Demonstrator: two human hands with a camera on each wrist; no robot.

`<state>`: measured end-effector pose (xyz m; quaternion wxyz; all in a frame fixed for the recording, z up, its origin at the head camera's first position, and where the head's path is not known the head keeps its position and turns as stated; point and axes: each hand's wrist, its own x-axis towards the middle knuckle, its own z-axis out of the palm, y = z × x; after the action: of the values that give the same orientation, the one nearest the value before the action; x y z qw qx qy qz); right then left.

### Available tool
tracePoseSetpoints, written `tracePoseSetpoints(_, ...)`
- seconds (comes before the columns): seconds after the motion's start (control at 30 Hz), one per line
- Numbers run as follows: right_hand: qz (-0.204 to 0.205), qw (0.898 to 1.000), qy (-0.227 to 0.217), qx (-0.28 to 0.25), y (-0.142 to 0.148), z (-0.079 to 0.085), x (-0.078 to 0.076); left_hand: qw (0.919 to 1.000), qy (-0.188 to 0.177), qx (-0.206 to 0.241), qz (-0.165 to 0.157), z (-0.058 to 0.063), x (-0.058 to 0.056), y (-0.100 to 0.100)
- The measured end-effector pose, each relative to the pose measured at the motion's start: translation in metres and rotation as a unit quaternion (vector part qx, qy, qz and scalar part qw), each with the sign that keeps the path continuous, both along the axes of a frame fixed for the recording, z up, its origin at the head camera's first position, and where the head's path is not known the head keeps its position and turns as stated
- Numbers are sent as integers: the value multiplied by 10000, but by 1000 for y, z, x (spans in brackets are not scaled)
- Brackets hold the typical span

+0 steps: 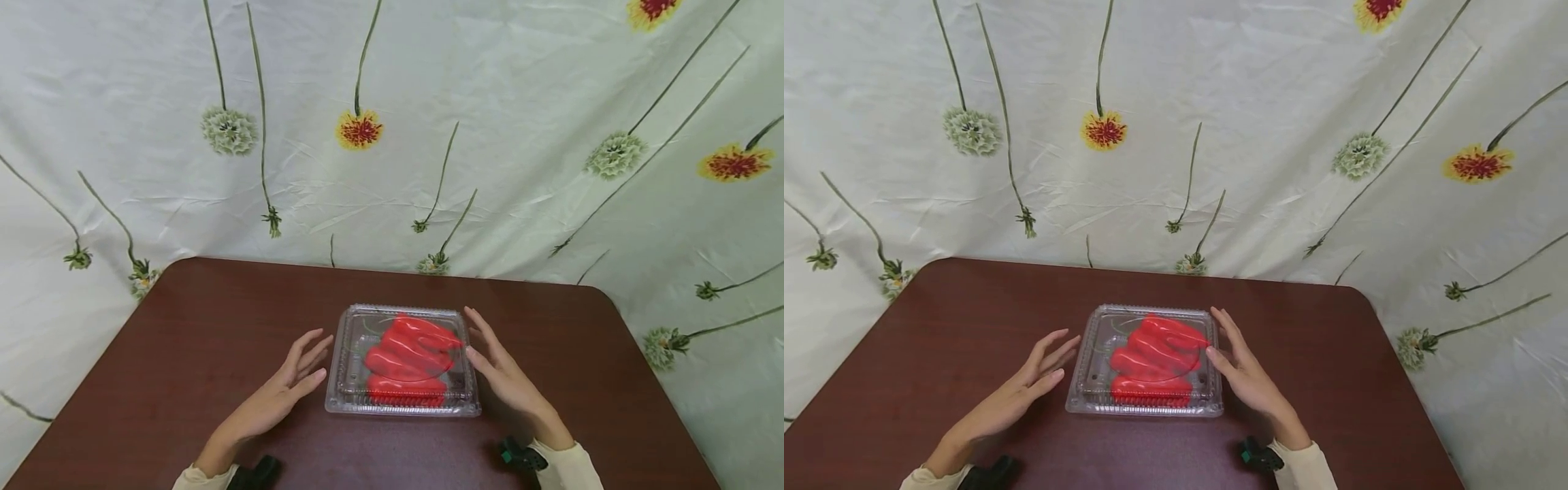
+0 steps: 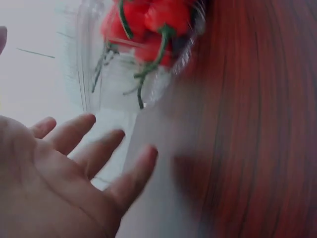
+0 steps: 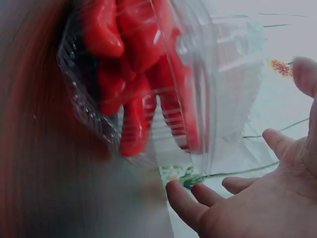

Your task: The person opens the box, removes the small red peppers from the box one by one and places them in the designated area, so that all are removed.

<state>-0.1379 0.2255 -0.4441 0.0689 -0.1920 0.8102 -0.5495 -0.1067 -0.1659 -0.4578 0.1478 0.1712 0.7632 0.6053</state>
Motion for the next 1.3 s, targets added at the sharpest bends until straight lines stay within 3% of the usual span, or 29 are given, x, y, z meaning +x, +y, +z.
tracePoseSetpoints(0.17,187,9998,-105,33,-7,-2,1,9926,-258,1113,-401,-6,0,-3)
tracePoseSetpoints(0.4,70,9997,-67,210,-11,-6,3,9785,-743,1826,-607,-12,-2,-2)
tracePoseSetpoints(0.6,71,9998,-97,174,-12,-9,1,9568,-1094,2556,-846,-18,-2,0)
tracePoseSetpoints(0.9,94,9996,-179,195,-15,-12,1,9293,-1494,3210,-1053,-24,-1,3)
tracePoseSetpoints(0.97,82,9996,-135,233,-16,-13,0,9308,-1535,3166,-985,-26,-1,5)
tracePoseSetpoints(1.07,52,9998,-131,157,-17,-14,1,9451,-1447,2848,-695,-27,0,9)
tracePoseSetpoints(1.2,32,9998,-159,105,-19,-15,0,9687,-944,2289,-174,-28,1,14)
tracePoseSetpoints(1.3,-15,9997,-208,137,-19,-16,0,9763,-522,2100,77,-30,1,18)
